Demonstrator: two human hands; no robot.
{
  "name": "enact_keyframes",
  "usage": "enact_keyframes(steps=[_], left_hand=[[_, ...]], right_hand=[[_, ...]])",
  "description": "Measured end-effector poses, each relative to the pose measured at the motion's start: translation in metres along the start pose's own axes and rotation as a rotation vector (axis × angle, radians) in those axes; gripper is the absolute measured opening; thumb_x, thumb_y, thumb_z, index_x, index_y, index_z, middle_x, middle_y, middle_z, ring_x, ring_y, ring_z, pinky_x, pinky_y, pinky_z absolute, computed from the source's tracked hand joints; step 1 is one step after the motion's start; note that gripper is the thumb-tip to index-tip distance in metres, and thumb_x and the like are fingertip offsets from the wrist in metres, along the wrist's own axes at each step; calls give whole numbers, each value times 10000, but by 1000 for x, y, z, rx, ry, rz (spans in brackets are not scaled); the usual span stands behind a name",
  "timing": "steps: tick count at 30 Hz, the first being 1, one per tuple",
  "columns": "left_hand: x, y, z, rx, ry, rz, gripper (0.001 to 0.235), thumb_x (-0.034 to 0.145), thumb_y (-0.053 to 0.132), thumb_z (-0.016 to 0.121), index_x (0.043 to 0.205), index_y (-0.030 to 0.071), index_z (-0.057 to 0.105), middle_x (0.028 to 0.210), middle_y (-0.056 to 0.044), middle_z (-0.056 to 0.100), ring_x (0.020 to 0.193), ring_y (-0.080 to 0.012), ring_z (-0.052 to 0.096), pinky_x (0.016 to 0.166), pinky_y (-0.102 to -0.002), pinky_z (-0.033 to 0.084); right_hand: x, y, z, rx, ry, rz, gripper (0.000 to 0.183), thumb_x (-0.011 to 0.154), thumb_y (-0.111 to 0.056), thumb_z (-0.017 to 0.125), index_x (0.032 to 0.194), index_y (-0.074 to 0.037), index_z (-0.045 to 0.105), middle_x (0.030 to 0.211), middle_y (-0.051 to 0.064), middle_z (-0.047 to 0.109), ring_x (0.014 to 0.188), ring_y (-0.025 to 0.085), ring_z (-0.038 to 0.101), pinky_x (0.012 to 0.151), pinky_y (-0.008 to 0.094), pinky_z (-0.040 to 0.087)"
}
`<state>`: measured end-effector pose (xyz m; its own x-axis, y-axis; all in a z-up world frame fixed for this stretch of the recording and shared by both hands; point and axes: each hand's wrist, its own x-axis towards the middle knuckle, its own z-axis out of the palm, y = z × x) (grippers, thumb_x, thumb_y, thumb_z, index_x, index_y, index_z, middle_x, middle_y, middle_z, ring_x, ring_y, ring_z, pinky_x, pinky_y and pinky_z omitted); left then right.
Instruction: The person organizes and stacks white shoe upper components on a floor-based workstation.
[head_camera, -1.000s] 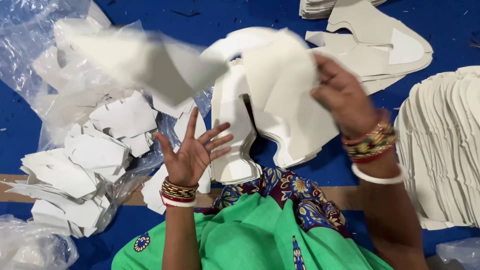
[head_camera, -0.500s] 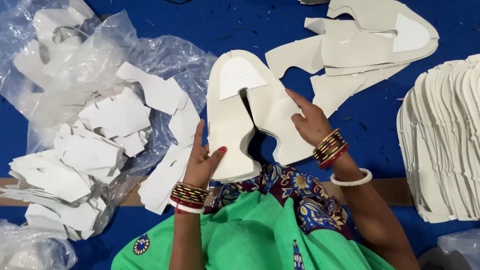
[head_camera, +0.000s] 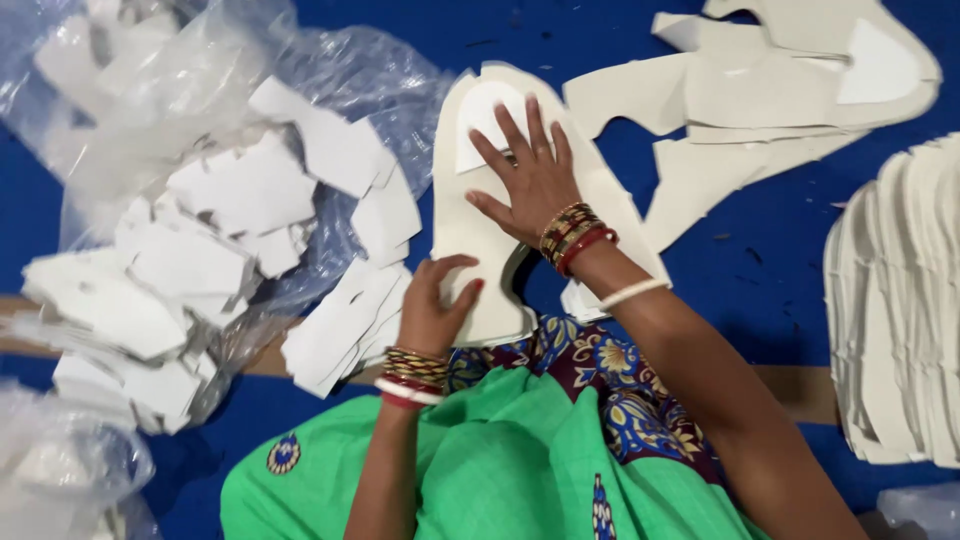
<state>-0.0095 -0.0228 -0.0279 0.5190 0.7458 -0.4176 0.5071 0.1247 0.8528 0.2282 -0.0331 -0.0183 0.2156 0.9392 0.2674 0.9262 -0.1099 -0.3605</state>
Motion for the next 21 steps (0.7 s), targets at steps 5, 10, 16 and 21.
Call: enact_keyframes(steps=[5, 10, 16, 21], left_hand=[[-22, -3, 19, 696, 366, 369, 472, 916, 350, 750, 1360, 236, 640, 1421, -175, 458, 1177, -383, 499, 1027, -503, 441], [-16, -41, 29, 726, 368, 527, 755, 975, 489, 647, 1627, 229, 369, 1739, -106, 228, 1611, -358, 189, 1277, -595, 180], [-22, -23, 11, 546, 234, 535, 1223, 646, 736, 727, 1587, 129, 235, 1675, -138, 146, 1547, -406, 48, 1155, -737, 37], [13, -104, -37, 504, 287, 506, 946, 898, 618, 668, 1604, 77, 346, 1707, -221, 217, 1587, -430, 155, 1247, -640, 143]], right_hand=[[-2, 5, 30, -106, -168, 45, 815, 979, -713, 405, 1661, -299, 240, 1735, 130, 92, 1578, 406, -5, 1227, 657, 15], [-1, 2, 26, -95, -201, 45, 808, 974, -710, 395, 1662, -309, 258, 1745, 119, 103, 1585, 397, 11, 1220, 672, 21], [-4, 2, 24, -33, -168, 33, 803, 983, -688, 410, 1659, -265, 315, 1750, 137, 127, 1595, 402, 23, 1232, 673, 14], [-3, 5, 21, 3, -133, 38, 786, 1006, -662, 418, 1658, -228, 343, 1752, 164, 158, 1607, 410, 32, 1238, 673, 3]])
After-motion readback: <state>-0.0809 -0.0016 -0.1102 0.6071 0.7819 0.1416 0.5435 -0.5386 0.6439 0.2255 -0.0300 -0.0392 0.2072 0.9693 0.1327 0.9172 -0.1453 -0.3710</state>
